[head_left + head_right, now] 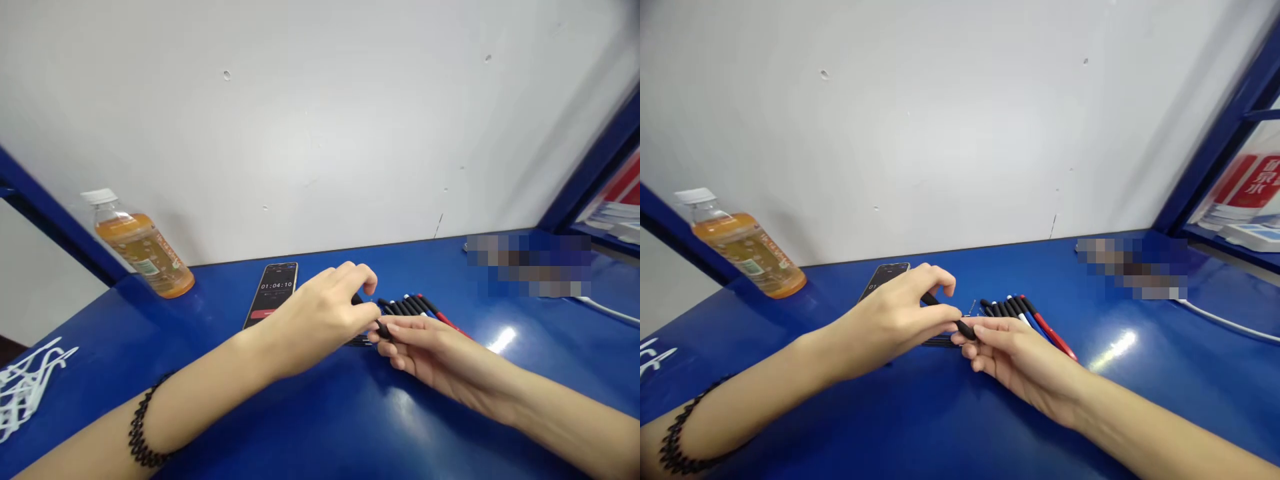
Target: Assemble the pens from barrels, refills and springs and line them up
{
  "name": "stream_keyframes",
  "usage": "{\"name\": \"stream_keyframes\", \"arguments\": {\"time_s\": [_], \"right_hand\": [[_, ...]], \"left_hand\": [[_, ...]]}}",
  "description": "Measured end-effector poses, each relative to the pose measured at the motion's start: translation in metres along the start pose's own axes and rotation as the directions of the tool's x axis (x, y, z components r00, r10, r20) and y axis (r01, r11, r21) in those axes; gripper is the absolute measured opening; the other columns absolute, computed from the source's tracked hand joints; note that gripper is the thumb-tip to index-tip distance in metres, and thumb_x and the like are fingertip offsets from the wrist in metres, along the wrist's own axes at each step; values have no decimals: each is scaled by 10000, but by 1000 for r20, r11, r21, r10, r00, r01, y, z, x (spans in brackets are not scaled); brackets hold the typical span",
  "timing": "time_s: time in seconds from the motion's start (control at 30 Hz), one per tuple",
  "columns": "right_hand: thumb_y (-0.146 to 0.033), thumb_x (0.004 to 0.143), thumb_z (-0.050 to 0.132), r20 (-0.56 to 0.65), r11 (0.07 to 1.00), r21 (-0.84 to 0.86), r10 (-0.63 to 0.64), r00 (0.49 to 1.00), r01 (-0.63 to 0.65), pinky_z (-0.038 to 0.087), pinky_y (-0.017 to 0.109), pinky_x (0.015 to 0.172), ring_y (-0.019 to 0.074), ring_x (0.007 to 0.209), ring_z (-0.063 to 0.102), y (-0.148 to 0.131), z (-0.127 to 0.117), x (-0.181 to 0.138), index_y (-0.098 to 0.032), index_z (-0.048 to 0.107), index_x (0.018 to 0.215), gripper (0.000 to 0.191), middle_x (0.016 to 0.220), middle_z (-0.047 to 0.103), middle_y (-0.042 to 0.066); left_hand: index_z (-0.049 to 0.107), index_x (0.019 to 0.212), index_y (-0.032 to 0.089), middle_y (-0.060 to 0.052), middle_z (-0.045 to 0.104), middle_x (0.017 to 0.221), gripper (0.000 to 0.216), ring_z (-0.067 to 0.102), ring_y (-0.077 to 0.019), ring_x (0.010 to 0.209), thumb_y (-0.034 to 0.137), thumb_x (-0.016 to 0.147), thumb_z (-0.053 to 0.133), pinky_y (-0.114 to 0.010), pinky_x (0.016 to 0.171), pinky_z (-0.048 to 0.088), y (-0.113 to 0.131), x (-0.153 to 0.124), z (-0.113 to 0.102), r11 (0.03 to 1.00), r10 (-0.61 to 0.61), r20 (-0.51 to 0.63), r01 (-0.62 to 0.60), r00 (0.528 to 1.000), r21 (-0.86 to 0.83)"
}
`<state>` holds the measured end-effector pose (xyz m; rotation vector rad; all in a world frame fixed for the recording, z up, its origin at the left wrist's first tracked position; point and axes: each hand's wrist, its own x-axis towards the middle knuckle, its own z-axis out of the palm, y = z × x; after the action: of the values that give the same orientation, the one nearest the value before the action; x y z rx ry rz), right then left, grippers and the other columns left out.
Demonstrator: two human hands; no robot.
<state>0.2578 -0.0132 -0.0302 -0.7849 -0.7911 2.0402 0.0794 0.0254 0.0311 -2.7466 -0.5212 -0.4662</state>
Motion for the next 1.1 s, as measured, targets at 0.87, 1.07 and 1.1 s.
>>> {"name": "stream_keyframes", "arguments": {"time_s": [0.87, 1.07, 1.1], "right_hand": [[-296, 758, 616, -38, 897, -439, 47, 998, -59, 527, 230, 699, 162, 751, 665, 15, 35, 1, -120, 680, 867, 217, 826, 703, 95], [-341, 795, 553, 95, 841, -540, 93, 991, -27, 507, 273, 766, 183, 833, 652, 21, 60, 20, -102, 657, 927, 293, 870, 690, 103], [-339, 809, 531, 113, 817, -577, 58, 992, 18, 503, 278, 773, 183, 849, 647, 18, 60, 24, -111, 638, 974, 302, 892, 684, 98]], "left_hand": [[533, 886, 221, 43, 550, 703, 100, 503, -91, 605, 292, 827, 496, -184, 550, 368, 29, -63, -12, 640, -459, 376, 593, 805, -488], [584, 734, 190, 38, 546, 646, 101, 489, -92, 597, 153, 784, 505, -193, 562, 352, 24, -79, -12, 613, -548, 316, 629, 774, -477], [586, 738, 191, 37, 552, 653, 103, 489, -94, 599, 160, 787, 501, -193, 563, 355, 20, -83, -14, 602, -558, 323, 641, 764, -477]]}}
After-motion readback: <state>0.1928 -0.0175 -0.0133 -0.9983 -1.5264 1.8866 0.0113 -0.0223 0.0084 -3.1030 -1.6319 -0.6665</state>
